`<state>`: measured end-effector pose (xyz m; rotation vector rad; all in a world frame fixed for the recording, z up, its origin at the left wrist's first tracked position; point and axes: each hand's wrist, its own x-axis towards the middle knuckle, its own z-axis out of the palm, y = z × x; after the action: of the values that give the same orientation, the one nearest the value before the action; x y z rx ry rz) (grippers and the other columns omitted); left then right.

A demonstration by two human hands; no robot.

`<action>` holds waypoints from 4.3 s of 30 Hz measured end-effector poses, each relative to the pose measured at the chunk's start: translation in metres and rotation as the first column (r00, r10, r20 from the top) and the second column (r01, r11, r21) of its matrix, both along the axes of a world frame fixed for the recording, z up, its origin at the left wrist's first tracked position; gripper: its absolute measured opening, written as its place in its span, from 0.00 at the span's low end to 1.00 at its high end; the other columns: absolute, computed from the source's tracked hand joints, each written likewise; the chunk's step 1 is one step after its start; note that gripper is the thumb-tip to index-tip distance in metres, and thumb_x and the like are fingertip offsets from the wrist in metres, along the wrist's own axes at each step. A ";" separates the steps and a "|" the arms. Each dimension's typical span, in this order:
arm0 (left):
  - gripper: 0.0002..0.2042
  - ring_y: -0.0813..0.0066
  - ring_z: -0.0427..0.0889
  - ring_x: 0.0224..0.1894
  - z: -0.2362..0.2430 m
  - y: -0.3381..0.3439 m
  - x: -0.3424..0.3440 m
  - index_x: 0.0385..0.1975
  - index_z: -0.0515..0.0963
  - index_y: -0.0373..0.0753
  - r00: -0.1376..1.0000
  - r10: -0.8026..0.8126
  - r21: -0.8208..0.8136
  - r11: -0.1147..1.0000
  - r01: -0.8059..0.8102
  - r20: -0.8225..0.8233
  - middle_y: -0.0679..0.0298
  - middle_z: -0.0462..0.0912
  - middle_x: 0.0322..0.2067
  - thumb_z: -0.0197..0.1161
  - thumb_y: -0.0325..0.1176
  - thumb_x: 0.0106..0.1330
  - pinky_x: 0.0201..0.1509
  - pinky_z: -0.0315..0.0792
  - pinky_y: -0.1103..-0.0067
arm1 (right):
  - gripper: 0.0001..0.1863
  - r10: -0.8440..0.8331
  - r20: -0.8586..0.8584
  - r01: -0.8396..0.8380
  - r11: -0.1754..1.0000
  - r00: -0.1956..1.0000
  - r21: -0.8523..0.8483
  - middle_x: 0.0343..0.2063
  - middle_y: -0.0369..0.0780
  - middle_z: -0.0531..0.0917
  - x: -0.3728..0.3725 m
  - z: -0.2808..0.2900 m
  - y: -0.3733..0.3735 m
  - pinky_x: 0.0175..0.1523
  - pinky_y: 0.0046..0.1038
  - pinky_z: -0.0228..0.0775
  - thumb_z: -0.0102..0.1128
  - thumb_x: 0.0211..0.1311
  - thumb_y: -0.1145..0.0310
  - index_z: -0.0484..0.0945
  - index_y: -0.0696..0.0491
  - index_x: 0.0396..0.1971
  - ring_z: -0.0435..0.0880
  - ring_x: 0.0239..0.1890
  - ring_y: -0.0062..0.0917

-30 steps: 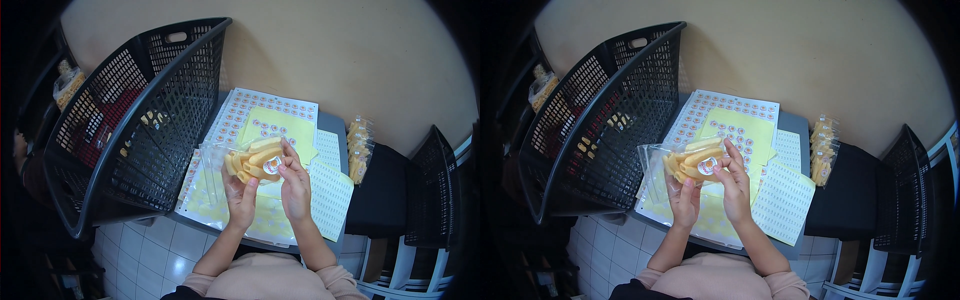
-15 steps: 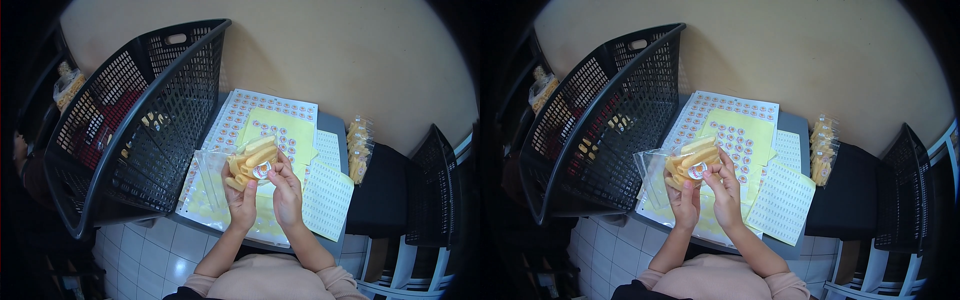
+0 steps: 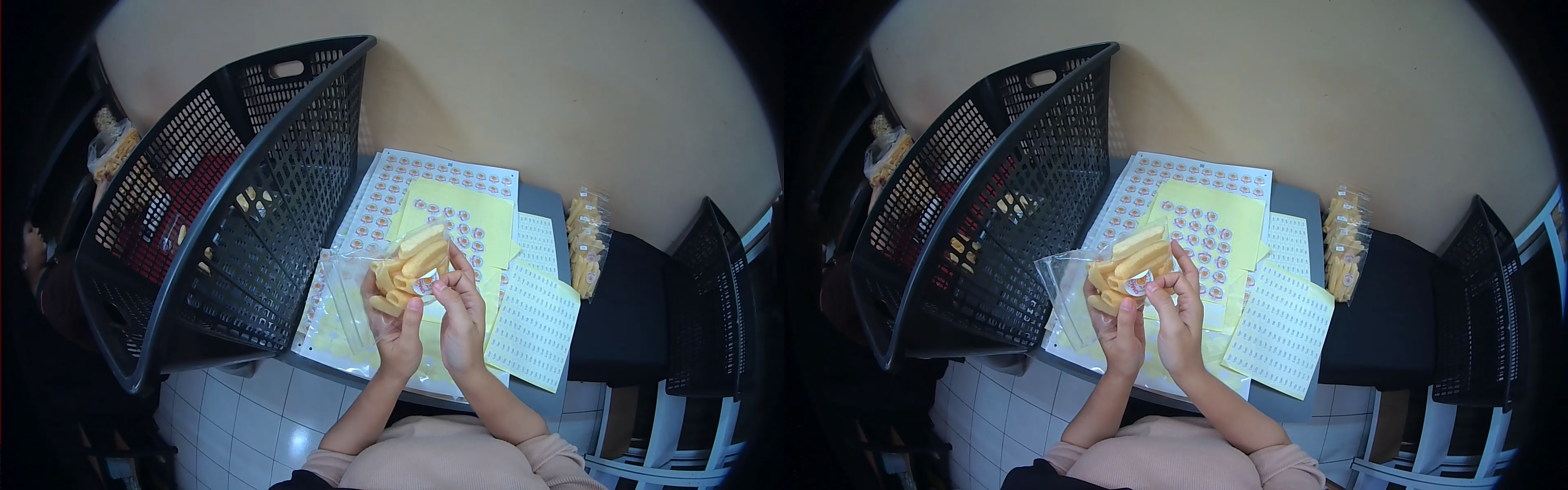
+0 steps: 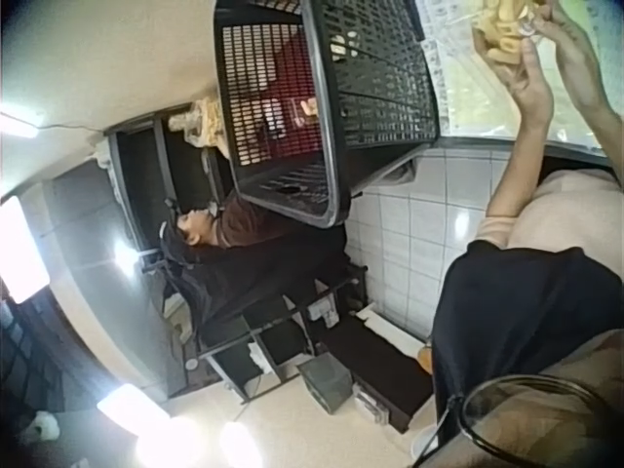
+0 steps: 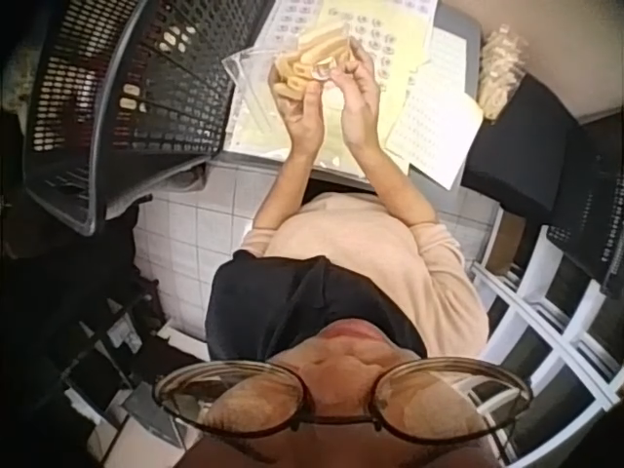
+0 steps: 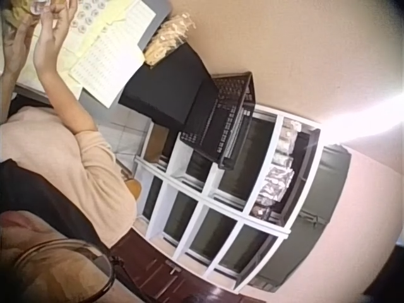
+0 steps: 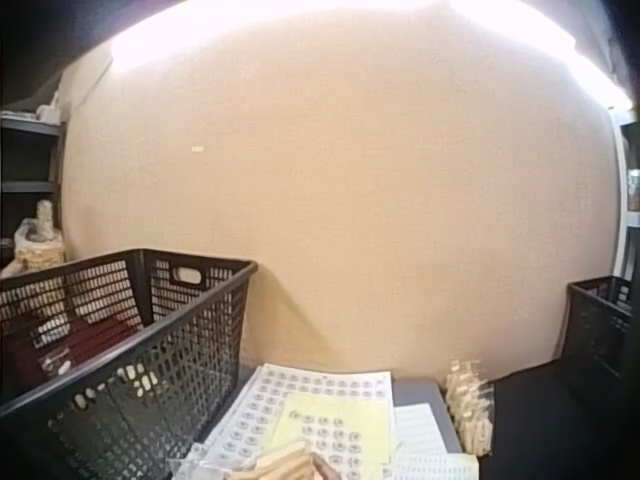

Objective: Sealing small plastic snack bags by pressing the zip-lock and then applying circular stickers as labels.

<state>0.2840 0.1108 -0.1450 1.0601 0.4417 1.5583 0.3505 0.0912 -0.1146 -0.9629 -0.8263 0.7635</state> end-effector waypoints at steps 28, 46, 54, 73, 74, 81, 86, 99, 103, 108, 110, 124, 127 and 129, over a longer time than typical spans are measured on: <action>0.19 0.76 0.71 0.43 0.011 0.017 -0.018 0.47 0.61 0.30 0.956 0.105 -0.059 0.990 -0.126 -0.275 0.59 0.70 0.41 0.53 0.23 0.54 0.47 0.66 0.81 | 0.34 -0.208 0.520 0.176 0.978 0.829 0.110 0.48 0.46 0.62 0.024 0.003 0.017 0.52 0.30 0.56 0.66 0.36 0.73 0.57 0.56 0.45 0.63 0.51 0.32; 0.19 0.77 0.72 0.41 0.009 0.020 -0.017 0.47 0.63 0.29 0.990 -0.094 -0.189 0.979 0.072 -0.109 0.58 0.72 0.40 0.51 0.25 0.53 0.45 0.67 0.82 | 0.35 0.061 0.046 -0.061 0.998 0.997 0.004 0.43 0.42 0.64 0.026 -0.001 0.002 0.44 0.20 0.62 0.63 0.36 0.80 0.57 0.57 0.49 0.66 0.36 0.17; 0.24 0.79 0.72 0.40 0.018 0.017 -0.016 0.48 0.61 0.32 0.899 -0.231 -0.122 0.972 0.199 -0.372 0.62 0.71 0.38 0.57 0.20 0.48 0.41 0.69 0.82 | 0.34 -0.044 0.200 0.043 0.999 0.979 0.013 0.42 0.41 0.67 0.038 -0.005 -0.001 0.38 0.16 0.65 0.66 0.36 0.77 0.59 0.58 0.47 0.67 0.32 0.16; 0.29 0.71 0.71 0.44 -0.004 -0.005 0.005 0.52 0.57 0.33 0.918 -0.349 -0.263 0.919 0.295 -0.189 0.57 0.70 0.43 0.60 0.27 0.48 0.48 0.68 0.77 | 0.24 -0.039 0.457 0.110 0.985 0.889 -0.130 0.41 0.36 0.72 0.129 -0.026 -0.052 0.41 0.24 0.66 0.64 0.41 0.74 0.67 0.54 0.42 0.72 0.42 0.21; 0.30 0.69 0.71 0.46 -0.006 -0.005 0.004 0.54 0.55 0.34 0.910 -0.369 -0.301 0.904 0.304 -0.189 0.57 0.69 0.44 0.59 0.32 0.50 0.49 0.67 0.75 | 0.20 -0.173 0.538 0.283 0.951 0.825 -0.128 0.40 0.36 0.73 0.155 -0.037 -0.058 0.42 0.26 0.66 0.63 0.43 0.73 0.69 0.55 0.39 0.72 0.42 0.22; 0.31 0.72 0.71 0.42 -0.016 0.000 0.004 0.55 0.53 0.35 0.939 -0.344 -0.379 0.868 0.322 0.009 0.55 0.64 0.49 0.55 0.40 0.52 0.46 0.70 0.76 | 0.17 -0.118 0.934 0.709 0.685 0.338 -0.170 0.46 0.46 0.70 0.218 -0.082 -0.085 0.53 0.35 0.58 0.56 0.48 0.70 0.70 0.59 0.40 0.67 0.50 0.38; 0.31 0.73 0.71 0.41 -0.011 -0.003 0.002 0.55 0.54 0.35 0.952 -0.293 -0.322 0.913 0.251 -0.086 0.55 0.64 0.50 0.55 0.40 0.52 0.45 0.70 0.77 | 0.19 -0.063 0.945 0.669 0.721 0.322 -0.180 0.46 0.45 0.70 0.216 -0.098 -0.075 0.55 0.34 0.56 0.55 0.50 0.69 0.68 0.59 0.44 0.66 0.51 0.36; 0.30 0.72 0.71 0.42 -0.011 0.003 -0.007 0.54 0.54 0.34 0.966 -0.250 -0.354 0.911 0.211 -0.068 0.55 0.65 0.49 0.54 0.39 0.53 0.47 0.69 0.76 | 0.18 -0.176 0.924 0.667 0.738 0.340 -0.105 0.40 0.44 0.74 0.215 -0.103 -0.076 0.54 0.34 0.54 0.56 0.48 0.72 0.69 0.56 0.42 0.69 0.47 0.36; 0.29 0.71 0.71 0.43 -0.010 0.004 -0.009 0.54 0.55 0.34 0.963 -0.253 -0.361 0.910 0.205 -0.092 0.55 0.65 0.49 0.54 0.39 0.53 0.48 0.68 0.76 | 0.15 -0.186 0.931 0.680 0.728 0.314 -0.084 0.40 0.43 0.74 0.213 -0.103 -0.076 0.55 0.35 0.52 0.56 0.48 0.72 0.70 0.55 0.39 0.69 0.47 0.35; 0.26 0.70 0.73 0.44 -0.005 0.007 -0.006 0.49 0.59 0.32 0.931 -0.328 -0.326 0.908 0.264 -0.159 0.55 0.71 0.43 0.60 0.25 0.48 0.49 0.67 0.76 | 0.12 -0.177 0.952 0.688 0.724 0.248 -0.044 0.40 0.43 0.74 0.215 -0.105 -0.075 0.56 0.38 0.50 0.56 0.48 0.72 0.71 0.54 0.36 0.68 0.49 0.36; 0.27 0.70 0.73 0.43 -0.004 0.006 -0.005 0.49 0.59 0.32 0.924 -0.346 -0.328 0.902 0.281 -0.161 0.55 0.71 0.43 0.60 0.23 0.48 0.48 0.67 0.77 | 0.09 -0.161 0.950 0.669 0.741 0.269 -0.064 0.41 0.43 0.73 0.217 -0.106 -0.074 0.57 0.39 0.50 0.56 0.48 0.73 0.73 0.53 0.32 0.67 0.51 0.36; 0.25 0.75 0.72 0.44 0.003 0.001 -0.001 0.44 0.63 0.35 0.844 -0.376 -0.237 0.923 0.303 -0.383 0.60 0.71 0.40 0.65 0.20 0.44 0.45 0.69 0.81 | 0.02 -0.221 0.148 0.232 0.971 0.964 -0.057 0.25 0.38 0.77 0.117 0.000 -0.059 0.37 0.21 0.62 0.56 0.49 0.77 0.74 0.59 0.23 0.73 0.29 0.19; 0.24 0.75 0.72 0.44 0.003 -0.003 0.003 0.44 0.65 0.35 0.855 -0.218 -0.112 0.976 0.187 -0.470 0.61 0.71 0.40 0.65 0.22 0.46 0.45 0.69 0.81 | 0.03 -0.067 0.222 0.078 0.996 0.973 -0.039 0.24 0.36 0.73 0.068 0.017 -0.049 0.39 0.20 0.58 0.58 0.46 0.76 0.75 0.57 0.23 0.68 0.30 0.19; 0.25 0.74 0.73 0.43 0.005 -0.005 0.007 0.46 0.63 0.34 0.879 -0.193 -0.081 0.981 0.176 -0.435 0.60 0.71 0.40 0.65 0.23 0.46 0.43 0.71 0.81 | 0.03 -0.115 0.315 0.124 0.992 0.942 -0.009 0.23 0.36 0.71 0.049 0.016 -0.036 0.40 0.21 0.56 0.60 0.45 0.75 0.76 0.56 0.23 0.65 0.31 0.20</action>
<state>0.2915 0.1054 -0.1403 1.3896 0.6559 1.1294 0.3993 0.0548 -0.0987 -1.1686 -1.0238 0.5239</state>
